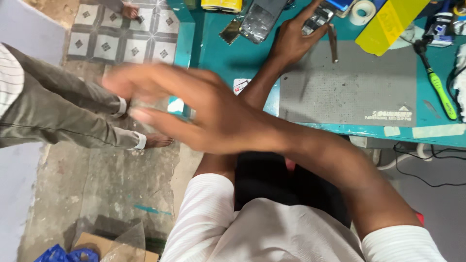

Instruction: The person disassembles a mobile phone using a metal prying tool and a screwdriver. They carefully remove the back cover, unscrew internal components, and separate the motherboard from the chassis. The person then inspects the internal circuitry and components.

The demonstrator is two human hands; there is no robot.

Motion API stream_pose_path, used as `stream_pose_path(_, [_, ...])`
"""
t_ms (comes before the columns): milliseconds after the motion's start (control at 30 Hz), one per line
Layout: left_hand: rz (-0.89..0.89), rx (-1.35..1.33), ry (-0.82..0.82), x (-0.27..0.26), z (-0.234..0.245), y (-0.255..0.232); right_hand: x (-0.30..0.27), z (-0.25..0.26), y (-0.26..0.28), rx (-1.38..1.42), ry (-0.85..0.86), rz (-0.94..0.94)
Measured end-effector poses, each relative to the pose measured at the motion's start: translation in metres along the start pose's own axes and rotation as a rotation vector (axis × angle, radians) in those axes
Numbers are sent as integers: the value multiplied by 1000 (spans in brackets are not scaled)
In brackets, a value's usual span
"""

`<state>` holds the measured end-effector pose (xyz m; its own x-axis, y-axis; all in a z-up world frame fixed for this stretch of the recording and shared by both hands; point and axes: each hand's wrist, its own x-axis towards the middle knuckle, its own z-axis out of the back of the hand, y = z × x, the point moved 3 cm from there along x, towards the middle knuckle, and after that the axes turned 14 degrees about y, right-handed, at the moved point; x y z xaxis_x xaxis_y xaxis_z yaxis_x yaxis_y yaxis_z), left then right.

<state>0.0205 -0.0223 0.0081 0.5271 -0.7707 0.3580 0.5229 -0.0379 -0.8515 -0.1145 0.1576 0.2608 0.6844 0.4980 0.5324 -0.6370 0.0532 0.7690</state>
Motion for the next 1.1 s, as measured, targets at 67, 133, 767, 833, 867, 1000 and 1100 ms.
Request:
stream_pose_path(67, [-36, 0, -24, 1, 3, -2, -43, 20, 3, -213, 15, -5])
stream_pose_path(133, [-102, 17, -61, 2, 7, -6, -92, 58, -6, -476, -32, 124])
stream_pose_path(767, [-59, -118, -64, -5, 13, -31, -221, 197, -104, -1175, -164, -247])
stream_pose_path(833, [-126, -106, -64, -4, 17, -40, -222, 196, -100, -1158, -204, -211])
stream_pose_path(867, [-113, -123, -41, -6, 16, -43, -223, 196, -98, -1151, -206, -226])
stream_pose_path(1000, [-61, -179, 51, -10, 14, -53, -224, 197, -94, -1126, -229, -229])
stream_pose_path(1100, [-81, -208, 67, -13, 15, -58, -223, 197, -92, -1086, -270, -203])
